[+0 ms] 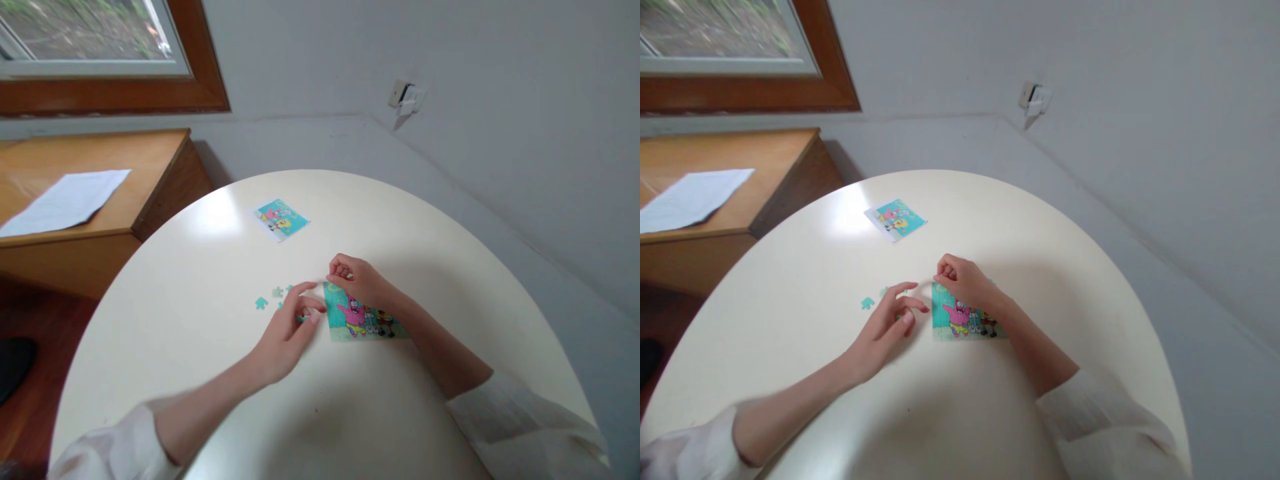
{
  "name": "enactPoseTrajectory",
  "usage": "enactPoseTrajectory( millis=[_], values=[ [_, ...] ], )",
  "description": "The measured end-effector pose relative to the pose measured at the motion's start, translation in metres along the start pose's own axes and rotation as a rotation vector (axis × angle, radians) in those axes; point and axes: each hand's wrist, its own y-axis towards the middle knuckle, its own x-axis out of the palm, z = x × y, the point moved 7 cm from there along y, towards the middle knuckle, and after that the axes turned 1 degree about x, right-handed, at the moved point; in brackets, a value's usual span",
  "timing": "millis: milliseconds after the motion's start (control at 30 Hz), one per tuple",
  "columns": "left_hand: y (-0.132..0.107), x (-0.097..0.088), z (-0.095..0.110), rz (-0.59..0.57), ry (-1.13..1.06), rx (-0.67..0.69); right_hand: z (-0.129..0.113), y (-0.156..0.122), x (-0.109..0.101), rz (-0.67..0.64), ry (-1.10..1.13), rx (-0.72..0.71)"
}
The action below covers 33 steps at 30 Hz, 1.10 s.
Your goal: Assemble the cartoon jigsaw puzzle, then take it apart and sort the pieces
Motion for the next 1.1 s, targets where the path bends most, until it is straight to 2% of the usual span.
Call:
enactPoseTrajectory(
  millis=[100, 200, 333, 433, 567, 667, 767, 833, 900, 933, 1000, 1100],
  values=[
    [0.004, -0.003, -0.015, 0.052, -0.288, -0.100, -0.007, -0.002, -0.002, 0.040, 0.029, -0.008],
    [0.006, -0.002, -0.023, 0.070, -0.443, -0.155, -0.025, -0.008, 0.000, 0.045, 0.065, -0.043],
    [0.008, -0.001, -0.023, 0.093, -0.630, -0.163, -0.054, -0.018, 0.015, -0.052, -0.049, -0.112],
    [0.008, -0.001, -0.022, 0.103, -0.702, -0.169, -0.067, -0.024, 0.033, -0.130, -0.237, -0.191],
    [0.006, -0.002, -0.023, 0.120, -0.709, -0.188, -0.070, -0.028, 0.046, -0.070, -0.367, -0.281],
    [0.006, -0.003, -0.025, 0.141, -0.688, -0.209, -0.072, -0.029, 0.047, -0.048, -0.336, -0.315],
    [0.006, -0.006, -0.027, 0.185, -0.683, -0.217, -0.071, -0.027, 0.026, -0.003, -0.177, -0.222],
    [0.004, -0.008, -0.026, 0.207, -0.641, -0.190, -0.068, -0.024, -0.002, 0.074, -0.072, -0.132],
    [0.002, -0.011, -0.018, 0.183, -0.497, -0.125, -0.060, -0.022, -0.035, 0.133, 0.008, -0.054],
    [0.001, -0.010, -0.012, 0.140, -0.378, -0.077, -0.054, -0.021, -0.050, 0.128, 0.048, -0.018],
    [-0.003, -0.001, 0.004, -0.020, -0.086, 0.052, -0.038, -0.019, -0.073, 0.082, 0.058, 0.054],
    [-0.012, 0.022, 0.021, -0.313, 0.346, 0.266, -0.009, -0.019, -0.093, -0.009, -0.065, 0.152]
  ],
)
